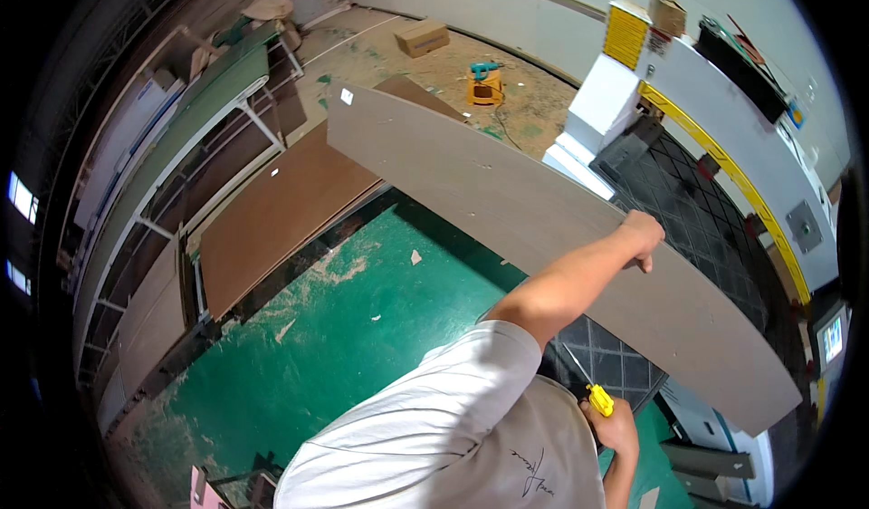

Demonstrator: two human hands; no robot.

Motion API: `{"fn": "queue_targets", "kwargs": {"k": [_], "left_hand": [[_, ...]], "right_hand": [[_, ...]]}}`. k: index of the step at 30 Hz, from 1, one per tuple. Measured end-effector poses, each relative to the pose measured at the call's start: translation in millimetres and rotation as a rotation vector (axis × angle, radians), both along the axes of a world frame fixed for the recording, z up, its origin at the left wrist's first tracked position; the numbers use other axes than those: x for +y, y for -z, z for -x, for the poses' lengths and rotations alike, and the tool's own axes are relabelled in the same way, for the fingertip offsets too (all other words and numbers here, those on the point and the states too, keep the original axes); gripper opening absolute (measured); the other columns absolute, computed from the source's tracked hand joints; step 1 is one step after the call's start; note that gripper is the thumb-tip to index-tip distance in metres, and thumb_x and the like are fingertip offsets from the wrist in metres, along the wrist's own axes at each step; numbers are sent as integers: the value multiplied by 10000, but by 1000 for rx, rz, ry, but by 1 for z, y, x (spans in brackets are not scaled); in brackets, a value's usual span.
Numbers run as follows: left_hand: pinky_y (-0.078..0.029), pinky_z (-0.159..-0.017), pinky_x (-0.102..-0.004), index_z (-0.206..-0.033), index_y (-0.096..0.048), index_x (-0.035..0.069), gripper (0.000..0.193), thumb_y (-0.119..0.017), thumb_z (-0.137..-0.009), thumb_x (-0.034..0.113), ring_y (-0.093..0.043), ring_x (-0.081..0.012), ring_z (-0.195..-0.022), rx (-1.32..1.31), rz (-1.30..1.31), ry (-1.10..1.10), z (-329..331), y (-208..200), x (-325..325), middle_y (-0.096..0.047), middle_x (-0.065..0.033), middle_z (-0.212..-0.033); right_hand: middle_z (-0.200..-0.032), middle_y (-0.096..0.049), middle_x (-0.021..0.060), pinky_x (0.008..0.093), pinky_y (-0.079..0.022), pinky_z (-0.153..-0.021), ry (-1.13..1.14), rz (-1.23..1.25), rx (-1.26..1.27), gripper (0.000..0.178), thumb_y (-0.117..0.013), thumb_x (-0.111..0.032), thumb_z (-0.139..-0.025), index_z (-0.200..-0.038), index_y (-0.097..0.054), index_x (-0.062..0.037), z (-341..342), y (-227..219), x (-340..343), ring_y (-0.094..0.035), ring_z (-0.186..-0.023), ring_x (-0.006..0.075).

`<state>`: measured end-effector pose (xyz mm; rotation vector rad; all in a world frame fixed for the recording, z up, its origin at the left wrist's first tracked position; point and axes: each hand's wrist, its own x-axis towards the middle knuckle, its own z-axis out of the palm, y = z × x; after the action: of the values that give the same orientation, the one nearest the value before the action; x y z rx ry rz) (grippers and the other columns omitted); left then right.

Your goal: The person uses a yellow air blow gun to remove dust and debris from the surface and edges of a large rectangular wood panel. They rotate the panel to access different sides and place it on a machine table.

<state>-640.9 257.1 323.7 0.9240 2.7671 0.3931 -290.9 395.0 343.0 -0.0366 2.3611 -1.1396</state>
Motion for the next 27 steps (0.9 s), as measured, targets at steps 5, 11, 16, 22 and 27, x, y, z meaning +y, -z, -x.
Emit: {"fn": "queue_targets", "kwargs": {"k": [5,11,16,22,27], "left_hand": [[-548,-933,-431,-1307,-688,115,805,-942,-639,487,-688,-302,-1171,-16,7,-2,-8,-10,0,-746,-97,-1204],[-538,-916,-496,-1274,-696,107,717,-898,-663,423,-690,-357,-1108,15,-80,64,-30,-32,17,-735,-175,-1136],[-538,-965,-482,-1337,-651,66,659,-854,-790,371,-681,-376,-1130,107,-168,18,-96,-59,-20,-728,-195,-1160],[-520,-734,-514,-1027,-660,41,302,-819,-815,186,-663,-460,-863,40,-36,106,-160,-88,-52,-696,-228,-892],[-536,-889,-428,-1445,-559,95,578,-674,-879,68,-691,-363,-1056,-321,320,102,-158,-107,-175,-718,-248,-1138]], "right_hand": [[-681,-676,112,363,-490,-605,166,39,-75,250,-779,-194,-887,-922,-728,48,-6,16,26,-625,-622,184],[-867,-723,173,435,-527,-710,143,-62,30,222,-741,-158,-883,-1044,-721,-8,-21,25,87,-694,-803,342],[-1054,-696,177,510,-518,-897,306,-230,366,250,-640,-35,-813,-1047,-723,-67,-37,75,155,-648,-1051,410],[-1279,-672,144,384,-529,-957,976,153,506,614,-751,-125,-879,-1445,-516,-87,-44,61,185,-676,-1091,251],[-1519,-478,223,355,-529,-984,1254,816,517,991,-735,-297,-972,-1653,-71,-22,-46,56,191,-647,-1184,243]]}}
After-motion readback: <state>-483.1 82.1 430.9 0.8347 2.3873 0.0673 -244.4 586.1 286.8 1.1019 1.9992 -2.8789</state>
